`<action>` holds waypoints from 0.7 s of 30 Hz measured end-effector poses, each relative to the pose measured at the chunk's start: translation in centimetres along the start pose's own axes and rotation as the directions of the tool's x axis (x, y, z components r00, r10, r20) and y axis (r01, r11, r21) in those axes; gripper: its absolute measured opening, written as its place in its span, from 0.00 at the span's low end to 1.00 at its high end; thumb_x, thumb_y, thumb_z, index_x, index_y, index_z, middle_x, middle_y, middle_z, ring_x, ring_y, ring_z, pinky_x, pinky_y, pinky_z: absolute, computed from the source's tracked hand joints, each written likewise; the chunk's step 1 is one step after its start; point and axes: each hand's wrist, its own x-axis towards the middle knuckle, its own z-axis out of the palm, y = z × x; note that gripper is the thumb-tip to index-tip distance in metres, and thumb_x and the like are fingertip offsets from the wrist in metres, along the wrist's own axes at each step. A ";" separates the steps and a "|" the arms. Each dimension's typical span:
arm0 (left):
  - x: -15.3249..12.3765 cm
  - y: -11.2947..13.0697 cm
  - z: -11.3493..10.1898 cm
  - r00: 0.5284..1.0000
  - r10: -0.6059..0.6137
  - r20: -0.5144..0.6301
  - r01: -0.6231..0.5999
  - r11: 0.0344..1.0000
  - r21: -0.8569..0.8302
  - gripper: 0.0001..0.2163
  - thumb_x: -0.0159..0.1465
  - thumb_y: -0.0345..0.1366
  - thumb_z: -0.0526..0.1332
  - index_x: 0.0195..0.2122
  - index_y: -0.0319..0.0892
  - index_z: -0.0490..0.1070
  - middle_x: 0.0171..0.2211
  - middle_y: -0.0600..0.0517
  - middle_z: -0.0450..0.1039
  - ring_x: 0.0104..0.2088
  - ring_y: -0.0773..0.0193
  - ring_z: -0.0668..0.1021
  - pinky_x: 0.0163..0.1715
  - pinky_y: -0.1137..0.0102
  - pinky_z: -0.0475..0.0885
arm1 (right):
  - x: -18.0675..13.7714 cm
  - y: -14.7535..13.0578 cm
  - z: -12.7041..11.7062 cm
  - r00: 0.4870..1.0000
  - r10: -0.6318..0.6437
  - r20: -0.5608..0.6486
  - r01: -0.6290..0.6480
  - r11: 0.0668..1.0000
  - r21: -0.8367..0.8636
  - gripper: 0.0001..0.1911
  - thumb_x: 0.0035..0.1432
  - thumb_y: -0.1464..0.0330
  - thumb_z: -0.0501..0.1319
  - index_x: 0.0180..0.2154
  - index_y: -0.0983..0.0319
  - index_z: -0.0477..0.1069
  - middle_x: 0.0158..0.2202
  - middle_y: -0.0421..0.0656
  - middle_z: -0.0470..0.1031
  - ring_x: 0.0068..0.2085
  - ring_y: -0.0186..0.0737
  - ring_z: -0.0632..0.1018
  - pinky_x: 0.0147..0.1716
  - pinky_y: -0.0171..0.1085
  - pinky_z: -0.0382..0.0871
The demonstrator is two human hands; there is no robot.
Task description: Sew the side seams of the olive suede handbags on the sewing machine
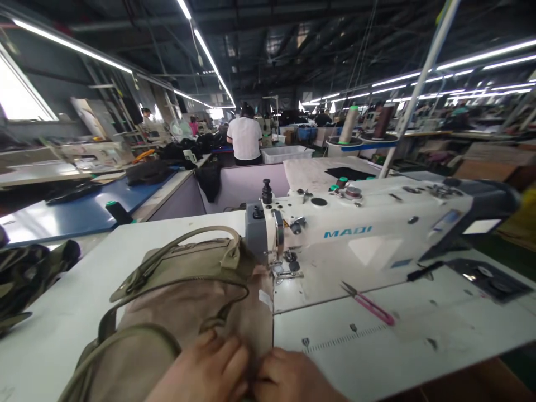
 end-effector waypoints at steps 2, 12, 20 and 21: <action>1.2 -0.9 -1.8 0.981 -0.167 0.097 0.164 0.986 0.040 0.17 0.64 0.28 0.52 0.53 0.44 0.67 0.46 0.44 0.74 0.40 0.57 0.80 0.41 0.65 0.75 | -0.3 0.3 0.2 0.999 0.006 -0.036 -0.005 1.000 0.031 0.15 0.62 0.62 0.62 0.24 0.60 0.69 0.25 0.37 0.71 0.26 0.32 0.71 0.18 0.33 0.56; 5.0 -1.2 -1.2 0.984 0.168 0.055 -0.170 0.985 0.033 0.18 0.68 0.26 0.48 0.58 0.40 0.63 0.57 0.43 0.68 0.57 0.56 0.71 0.56 0.63 0.65 | -1.0 -0.6 -2.9 0.996 0.081 0.022 -0.083 0.923 0.375 0.10 0.64 0.75 0.51 0.35 0.64 0.70 0.38 0.46 0.73 0.40 0.40 0.73 0.39 0.34 0.70; 5.8 -3.7 0.1 0.961 -0.274 0.039 0.262 0.946 0.190 0.32 0.59 0.22 0.50 0.67 0.31 0.47 0.57 0.33 0.66 0.53 0.50 0.74 0.49 0.58 0.68 | -0.2 -0.3 -4.2 0.993 0.077 0.091 -0.101 0.946 0.309 0.13 0.62 0.78 0.49 0.29 0.64 0.67 0.30 0.46 0.69 0.33 0.40 0.69 0.32 0.35 0.66; 5.8 -3.9 0.3 0.972 -0.236 0.023 0.227 0.956 0.184 0.33 0.58 0.22 0.50 0.67 0.33 0.45 0.61 0.35 0.61 0.57 0.51 0.71 0.51 0.58 0.66 | 0.0 -0.1 -4.3 0.993 0.061 0.100 -0.089 0.949 0.303 0.13 0.62 0.78 0.49 0.28 0.64 0.67 0.29 0.46 0.69 0.33 0.40 0.69 0.31 0.36 0.66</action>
